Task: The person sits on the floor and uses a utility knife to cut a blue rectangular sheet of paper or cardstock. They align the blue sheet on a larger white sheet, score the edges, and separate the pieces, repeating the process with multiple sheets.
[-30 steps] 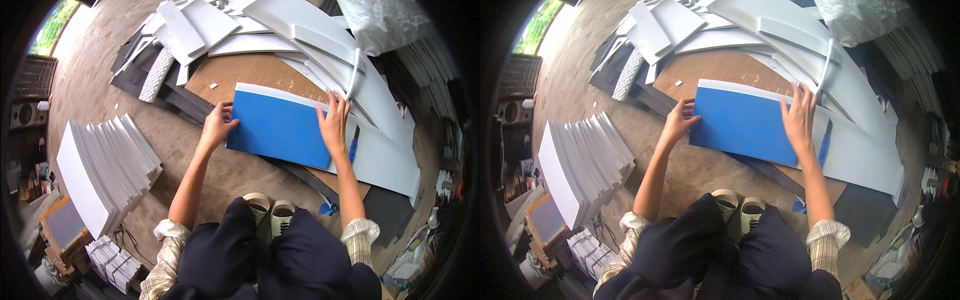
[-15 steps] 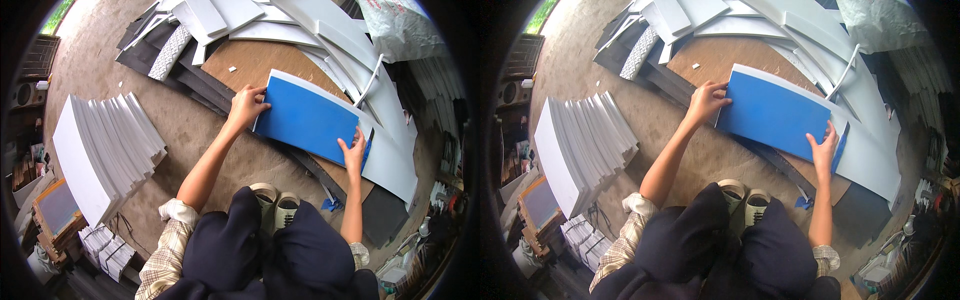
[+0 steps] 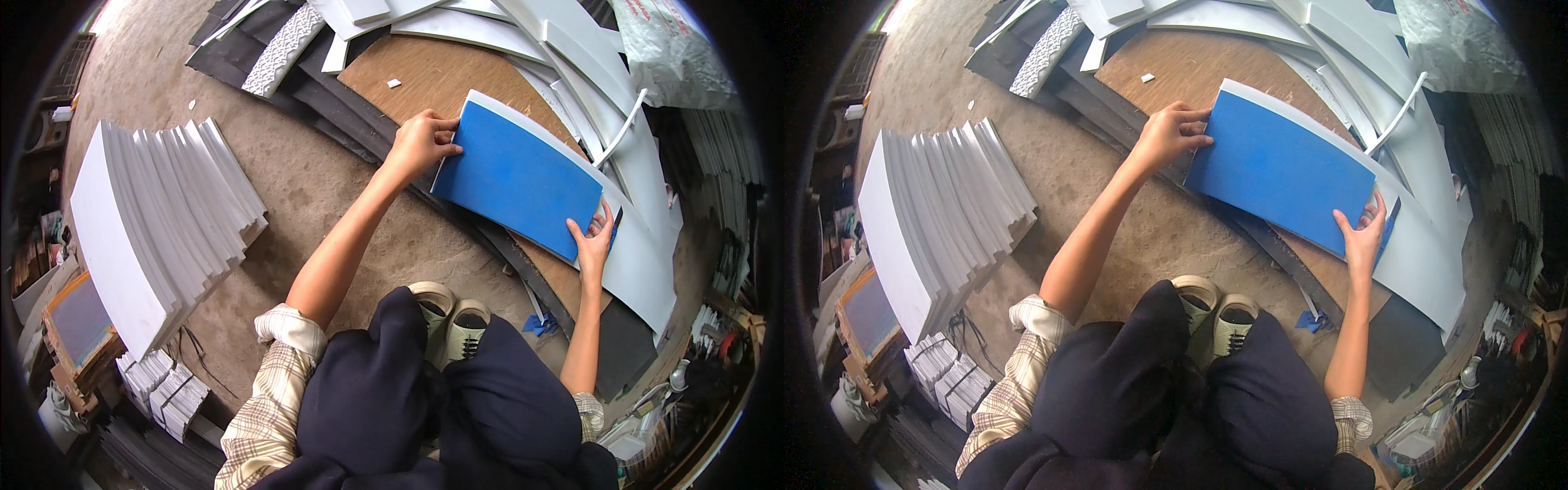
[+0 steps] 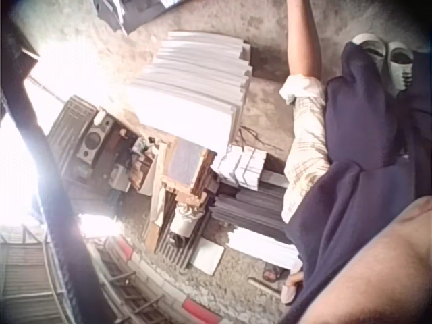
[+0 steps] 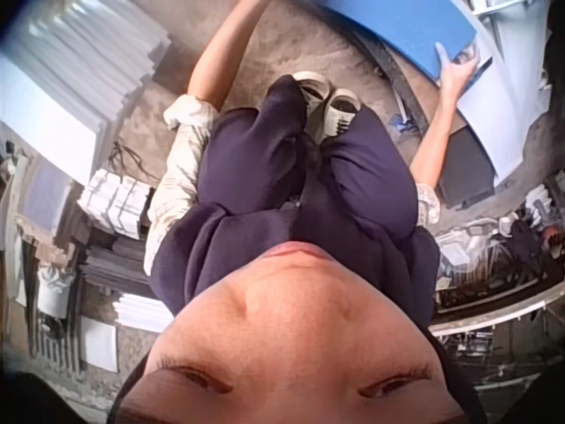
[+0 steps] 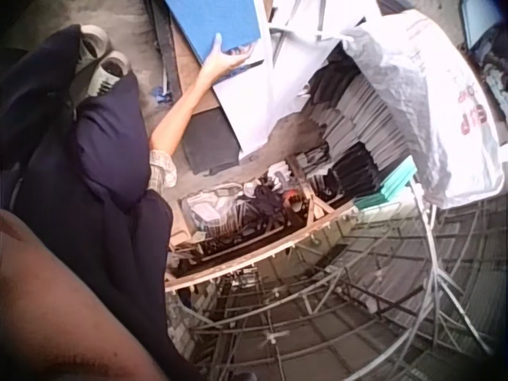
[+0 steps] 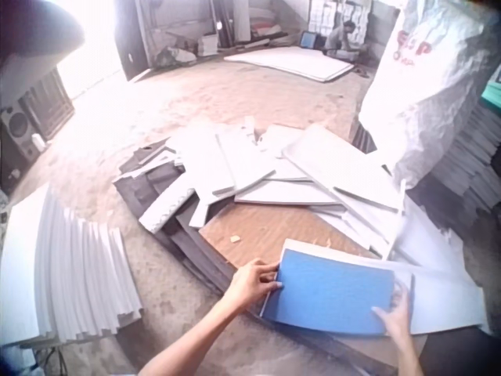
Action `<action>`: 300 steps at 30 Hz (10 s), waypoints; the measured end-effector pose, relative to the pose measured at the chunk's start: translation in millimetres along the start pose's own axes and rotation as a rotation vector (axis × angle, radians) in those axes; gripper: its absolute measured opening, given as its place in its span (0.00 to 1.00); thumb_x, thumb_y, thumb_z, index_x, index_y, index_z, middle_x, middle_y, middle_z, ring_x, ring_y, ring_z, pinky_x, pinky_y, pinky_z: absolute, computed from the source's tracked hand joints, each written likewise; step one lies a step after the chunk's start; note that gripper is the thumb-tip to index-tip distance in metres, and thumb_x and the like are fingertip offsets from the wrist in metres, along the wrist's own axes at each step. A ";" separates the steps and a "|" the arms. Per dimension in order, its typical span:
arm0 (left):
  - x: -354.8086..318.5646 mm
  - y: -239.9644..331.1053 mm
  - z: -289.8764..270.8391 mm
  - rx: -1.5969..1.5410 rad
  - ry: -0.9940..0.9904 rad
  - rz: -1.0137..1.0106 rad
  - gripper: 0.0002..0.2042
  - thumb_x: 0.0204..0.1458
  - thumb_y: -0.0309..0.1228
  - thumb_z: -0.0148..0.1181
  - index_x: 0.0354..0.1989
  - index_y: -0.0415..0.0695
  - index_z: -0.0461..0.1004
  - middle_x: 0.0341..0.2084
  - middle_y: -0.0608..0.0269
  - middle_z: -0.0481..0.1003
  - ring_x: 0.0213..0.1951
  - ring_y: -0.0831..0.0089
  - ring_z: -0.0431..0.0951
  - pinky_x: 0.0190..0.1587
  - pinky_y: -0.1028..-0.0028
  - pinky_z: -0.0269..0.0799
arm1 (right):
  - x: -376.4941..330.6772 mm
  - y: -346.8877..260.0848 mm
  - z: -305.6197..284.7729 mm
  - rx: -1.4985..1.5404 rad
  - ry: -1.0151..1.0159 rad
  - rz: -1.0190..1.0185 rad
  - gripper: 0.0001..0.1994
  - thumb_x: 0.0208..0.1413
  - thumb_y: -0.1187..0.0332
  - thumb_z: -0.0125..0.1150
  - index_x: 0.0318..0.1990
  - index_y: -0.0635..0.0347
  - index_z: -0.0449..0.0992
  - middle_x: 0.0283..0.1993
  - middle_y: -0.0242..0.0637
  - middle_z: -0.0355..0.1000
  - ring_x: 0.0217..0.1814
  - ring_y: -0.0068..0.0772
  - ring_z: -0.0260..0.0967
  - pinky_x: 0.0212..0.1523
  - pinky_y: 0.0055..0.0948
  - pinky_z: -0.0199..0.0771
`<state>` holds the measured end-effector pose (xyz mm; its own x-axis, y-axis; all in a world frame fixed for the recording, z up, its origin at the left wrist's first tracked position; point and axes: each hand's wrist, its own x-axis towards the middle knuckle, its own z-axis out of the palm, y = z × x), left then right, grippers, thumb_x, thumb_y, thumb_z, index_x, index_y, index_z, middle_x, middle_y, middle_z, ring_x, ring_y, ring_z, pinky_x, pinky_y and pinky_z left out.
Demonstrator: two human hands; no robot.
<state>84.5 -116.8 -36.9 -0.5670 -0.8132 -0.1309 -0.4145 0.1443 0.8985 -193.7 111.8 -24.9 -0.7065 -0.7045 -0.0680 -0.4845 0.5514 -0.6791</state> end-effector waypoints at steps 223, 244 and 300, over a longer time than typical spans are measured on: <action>-22.4 114.0 196.3 0.832 -0.265 0.627 0.56 0.20 0.51 0.71 0.63 0.45 0.46 0.64 0.58 0.43 0.65 0.55 0.37 0.57 0.36 0.31 | -100.3 26.0 -21.6 -0.189 -0.304 0.222 0.17 0.55 0.62 0.42 0.37 0.71 0.68 0.33 0.66 0.68 0.40 0.62 0.68 0.42 0.53 0.66; 60.3 106.6 53.1 1.155 -0.409 0.605 0.34 0.28 0.42 0.70 0.49 0.56 0.63 0.64 0.61 0.44 0.64 0.50 0.43 0.59 0.42 0.47 | 14.4 44.6 -55.3 0.443 -0.151 0.313 0.17 0.50 0.64 0.47 0.45 0.67 0.64 0.21 0.38 0.67 0.18 0.28 0.68 0.25 0.29 0.72; -34.2 223.0 164.8 0.706 0.160 0.894 0.07 0.50 0.35 0.53 0.37 0.52 0.68 0.26 0.72 0.72 0.35 0.74 0.73 0.49 0.55 0.49 | -100.3 -67.0 -111.1 -0.059 0.200 -0.109 0.14 0.60 0.64 0.39 0.34 0.70 0.61 0.21 0.59 0.68 0.27 0.58 0.69 0.24 0.47 0.71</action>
<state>-105.9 36.1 98.9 -0.7837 -0.3161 0.5347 -0.2448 0.9483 0.2018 -147.7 195.2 108.7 -0.7334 -0.6622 0.1535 -0.5889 0.5062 -0.6300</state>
